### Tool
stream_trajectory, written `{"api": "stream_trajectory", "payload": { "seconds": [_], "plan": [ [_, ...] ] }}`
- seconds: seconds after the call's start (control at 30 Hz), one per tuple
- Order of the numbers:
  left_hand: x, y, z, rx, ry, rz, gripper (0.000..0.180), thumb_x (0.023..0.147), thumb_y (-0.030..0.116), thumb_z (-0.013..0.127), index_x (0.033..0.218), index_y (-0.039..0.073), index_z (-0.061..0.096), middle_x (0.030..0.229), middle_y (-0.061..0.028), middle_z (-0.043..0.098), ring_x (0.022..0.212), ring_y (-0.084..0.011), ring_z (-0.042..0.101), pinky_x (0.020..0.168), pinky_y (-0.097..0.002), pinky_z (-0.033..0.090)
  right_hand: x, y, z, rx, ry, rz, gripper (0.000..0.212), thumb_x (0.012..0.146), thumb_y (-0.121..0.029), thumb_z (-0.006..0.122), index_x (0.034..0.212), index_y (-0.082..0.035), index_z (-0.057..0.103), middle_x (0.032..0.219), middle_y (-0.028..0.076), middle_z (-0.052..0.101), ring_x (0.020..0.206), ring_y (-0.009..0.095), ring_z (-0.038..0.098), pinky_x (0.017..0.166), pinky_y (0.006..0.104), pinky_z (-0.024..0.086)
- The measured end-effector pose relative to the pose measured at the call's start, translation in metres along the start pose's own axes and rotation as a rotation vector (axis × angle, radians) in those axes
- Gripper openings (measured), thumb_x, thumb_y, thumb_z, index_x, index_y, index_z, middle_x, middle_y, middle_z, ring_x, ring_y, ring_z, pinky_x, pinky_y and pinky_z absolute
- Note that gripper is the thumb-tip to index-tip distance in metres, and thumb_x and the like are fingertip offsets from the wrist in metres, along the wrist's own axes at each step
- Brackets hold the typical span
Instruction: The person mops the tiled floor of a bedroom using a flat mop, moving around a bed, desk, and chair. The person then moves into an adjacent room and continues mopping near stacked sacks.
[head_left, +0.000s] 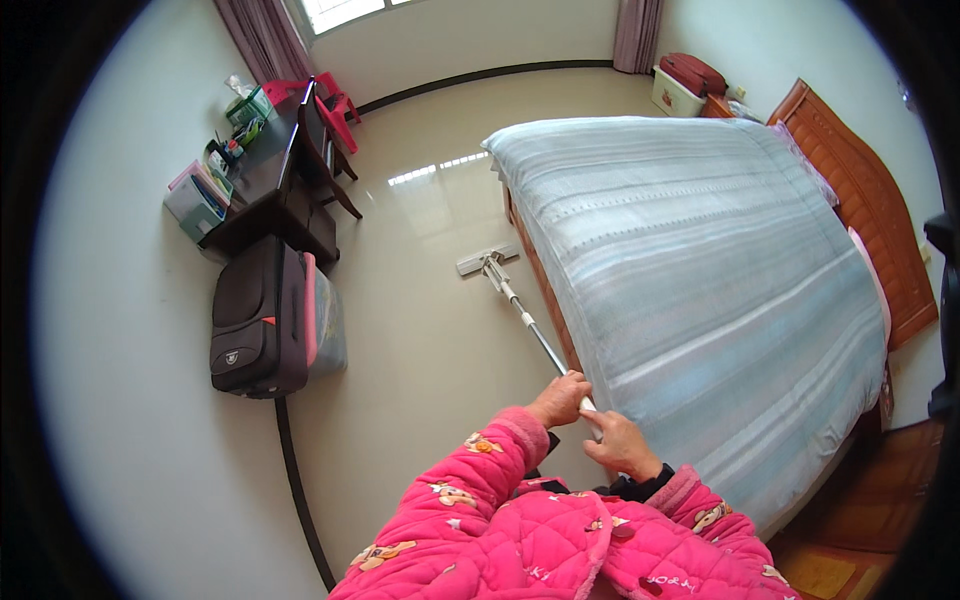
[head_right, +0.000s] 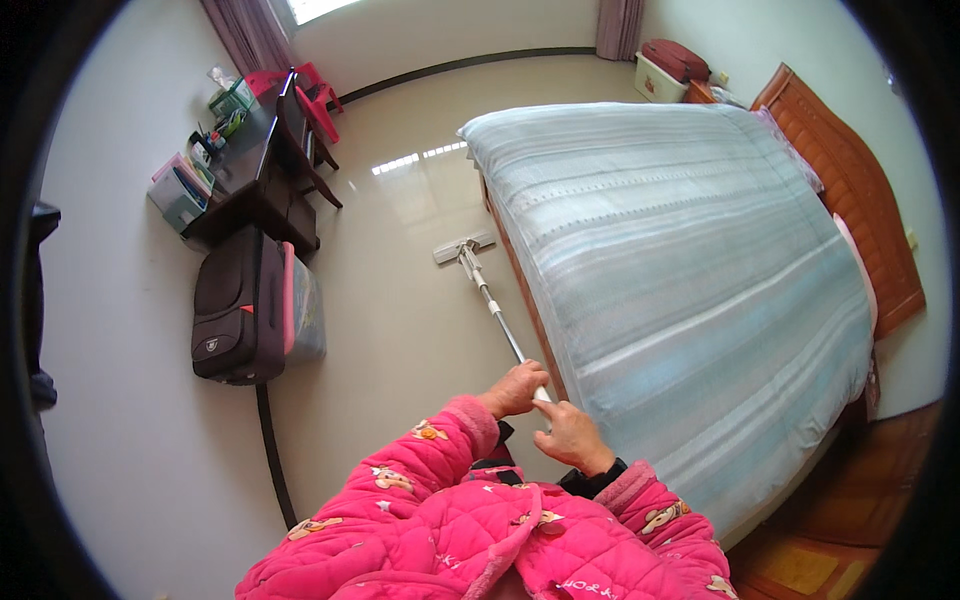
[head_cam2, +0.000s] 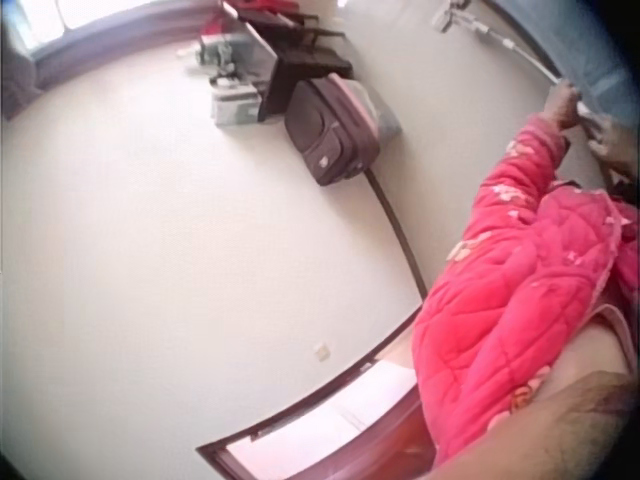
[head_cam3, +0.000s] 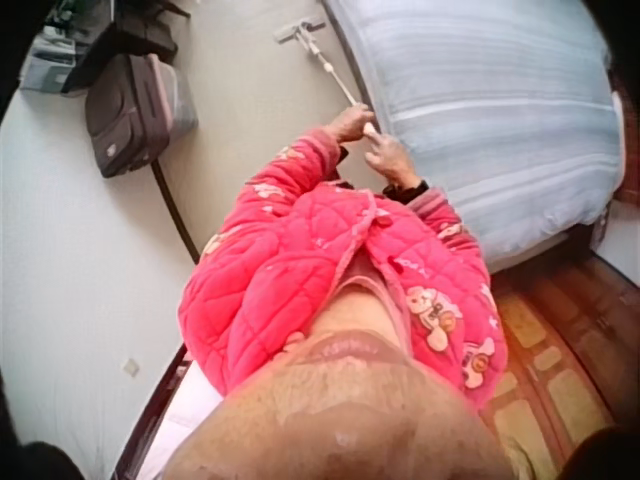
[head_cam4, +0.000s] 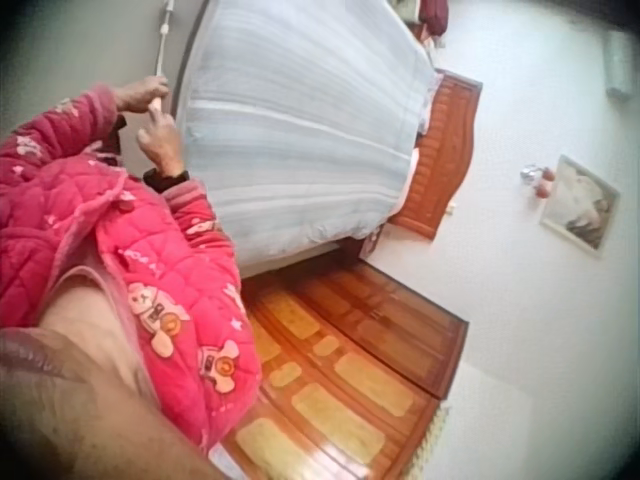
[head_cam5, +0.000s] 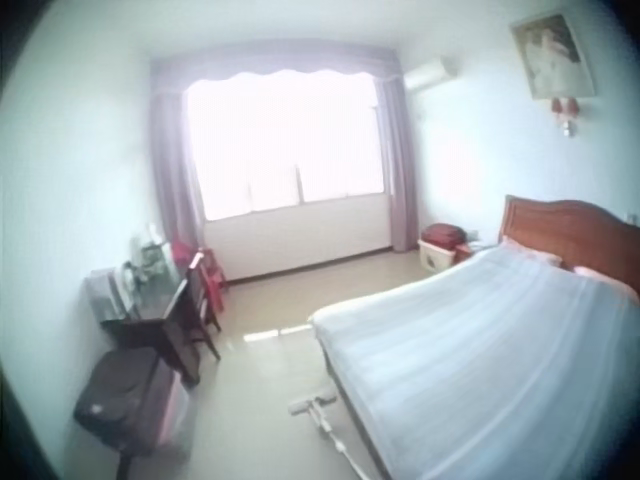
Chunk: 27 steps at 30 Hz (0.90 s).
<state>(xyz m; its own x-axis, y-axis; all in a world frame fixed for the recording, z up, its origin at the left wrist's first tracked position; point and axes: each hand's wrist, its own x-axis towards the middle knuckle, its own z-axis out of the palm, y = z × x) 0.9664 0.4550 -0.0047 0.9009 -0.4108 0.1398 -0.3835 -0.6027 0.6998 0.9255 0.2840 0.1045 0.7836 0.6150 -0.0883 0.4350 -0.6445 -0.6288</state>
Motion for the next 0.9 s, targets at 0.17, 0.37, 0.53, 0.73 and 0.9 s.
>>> {"api": "stream_trajectory", "payload": {
  "seconds": [0.17, 0.37, 0.53, 0.73, 0.9],
  "plan": [
    [0.022, -0.073, -0.077, -0.081, 0.018, 0.066, 0.024, 0.060, 0.010, 0.072, 0.074, 0.005, 0.053, 0.081, -0.0126, 0.052, 0.084, -0.0339, 0.051, 0.072, -0.0402, 0.044, 0.103, -0.033, 0.002, -0.014, -0.047, -0.051, 0.039, 0.073, -0.018, 0.060, 0.112, -0.011, 0.060, 0.082, 0.018, 0.058, 0.077, 0.035, 0.059, 0.068, 0.0434, 0.049],
    [0.059, -0.154, -0.127, -0.156, 0.173, 0.116, 0.026, 0.061, 0.009, 0.070, 0.079, 0.005, 0.051, 0.088, -0.0127, 0.053, 0.091, -0.0333, 0.051, 0.079, -0.0382, 0.045, 0.216, -0.051, -0.009, -0.325, 0.094, -0.267, 0.031, 0.067, -0.018, 0.063, 0.097, -0.009, 0.064, 0.093, 0.015, 0.057, 0.093, 0.029, 0.057, 0.076, 0.0407, 0.045],
    [0.111, -0.223, -0.204, -0.217, 0.255, 0.032, 0.027, 0.067, 0.010, 0.066, 0.089, 0.004, 0.051, 0.102, -0.0145, 0.054, 0.110, -0.0332, 0.048, 0.093, -0.0378, 0.041, 0.362, -0.050, -0.025, 0.167, -0.004, -0.808, 0.015, 0.063, -0.008, 0.063, 0.077, -0.006, 0.063, 0.078, 0.010, 0.061, 0.083, 0.026, 0.058, 0.076, 0.0388, 0.043],
    [0.145, -0.296, -0.314, 0.050, 0.359, -0.099, 0.024, 0.073, 0.009, 0.068, 0.093, 0.006, 0.054, 0.118, -0.0204, 0.050, 0.120, -0.0358, 0.045, 0.096, -0.0410, 0.040, 0.513, -0.087, -0.019, 0.317, -0.149, -0.916, 0.007, 0.065, -0.008, 0.063, 0.070, -0.004, 0.062, 0.065, 0.014, 0.060, 0.070, 0.033, 0.061, 0.064, 0.0406, 0.048],
    [0.151, -0.351, -0.350, -0.005, 0.398, -0.296, 0.030, 0.072, 0.012, 0.072, 0.098, 0.007, 0.058, 0.120, -0.0216, 0.052, 0.108, -0.0343, 0.055, 0.084, -0.0391, 0.049, 0.593, -0.101, 0.005, 0.477, -0.137, -1.120, 0.011, 0.066, -0.012, 0.066, 0.070, -0.003, 0.060, 0.071, 0.015, 0.062, 0.068, 0.034, 0.061, 0.063, 0.0408, 0.049]
  ]
}}
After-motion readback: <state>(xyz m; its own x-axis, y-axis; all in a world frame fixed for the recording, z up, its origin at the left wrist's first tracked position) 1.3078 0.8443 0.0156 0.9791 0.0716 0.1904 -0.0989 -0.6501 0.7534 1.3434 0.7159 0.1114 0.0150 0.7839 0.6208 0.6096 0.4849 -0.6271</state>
